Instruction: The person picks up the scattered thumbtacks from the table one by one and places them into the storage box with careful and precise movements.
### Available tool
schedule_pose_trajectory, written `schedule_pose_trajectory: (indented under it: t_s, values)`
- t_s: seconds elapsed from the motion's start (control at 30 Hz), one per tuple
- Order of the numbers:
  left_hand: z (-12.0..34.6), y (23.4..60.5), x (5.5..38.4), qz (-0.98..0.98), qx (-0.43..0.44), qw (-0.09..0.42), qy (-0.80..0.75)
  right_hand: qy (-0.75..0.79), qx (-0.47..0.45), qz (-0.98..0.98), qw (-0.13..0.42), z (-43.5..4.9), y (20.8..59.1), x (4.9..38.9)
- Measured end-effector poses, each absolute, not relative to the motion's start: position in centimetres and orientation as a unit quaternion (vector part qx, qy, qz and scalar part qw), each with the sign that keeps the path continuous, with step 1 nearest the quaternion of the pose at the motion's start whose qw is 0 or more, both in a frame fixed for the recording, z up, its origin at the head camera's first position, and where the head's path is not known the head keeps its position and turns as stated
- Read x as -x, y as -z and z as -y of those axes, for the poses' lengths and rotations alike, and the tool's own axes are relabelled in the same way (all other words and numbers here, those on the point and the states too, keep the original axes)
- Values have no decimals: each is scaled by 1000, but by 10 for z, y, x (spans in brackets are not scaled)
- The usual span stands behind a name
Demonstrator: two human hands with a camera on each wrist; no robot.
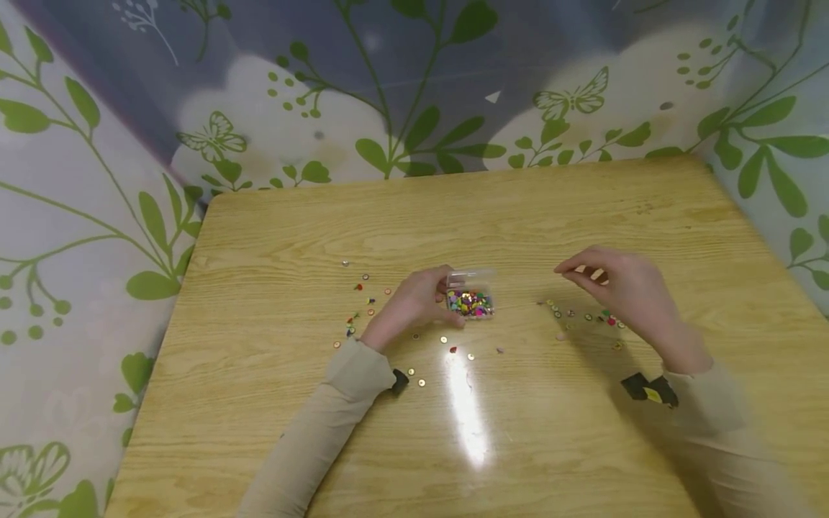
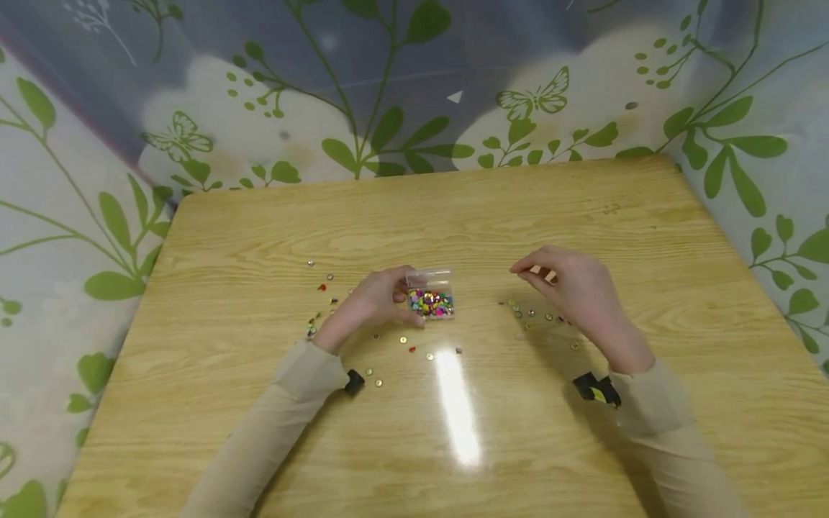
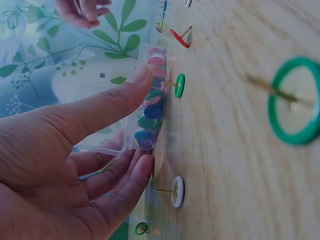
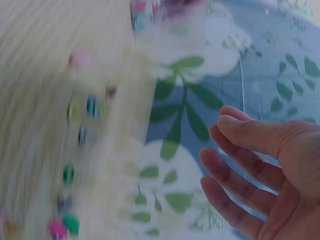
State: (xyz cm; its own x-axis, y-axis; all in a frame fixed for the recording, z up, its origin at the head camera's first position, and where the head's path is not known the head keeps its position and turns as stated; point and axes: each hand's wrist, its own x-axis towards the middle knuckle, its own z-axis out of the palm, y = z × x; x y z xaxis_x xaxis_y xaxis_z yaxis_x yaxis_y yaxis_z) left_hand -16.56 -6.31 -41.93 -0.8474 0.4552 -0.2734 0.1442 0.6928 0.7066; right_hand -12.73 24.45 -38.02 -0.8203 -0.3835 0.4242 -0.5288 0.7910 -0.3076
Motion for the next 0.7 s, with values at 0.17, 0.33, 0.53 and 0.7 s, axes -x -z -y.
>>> schedule_pose_trajectory:
  t_s: [0.17,0.33,0.53,0.7]
  values:
    - [64,419,165,-892,-170,217,-359,-193,-210,947,145,-271,379,119]
    - [65,419,166,-891,-175,211,-361,-171,-187,964,80,-288,384,107]
    - [64,419,165,-892,-171,216,-358,-150,-167,974,-17,-300,388,88]
    - [64,419,165,-892,-169,216,-359,-158,-159,970,-95,-306,395,78]
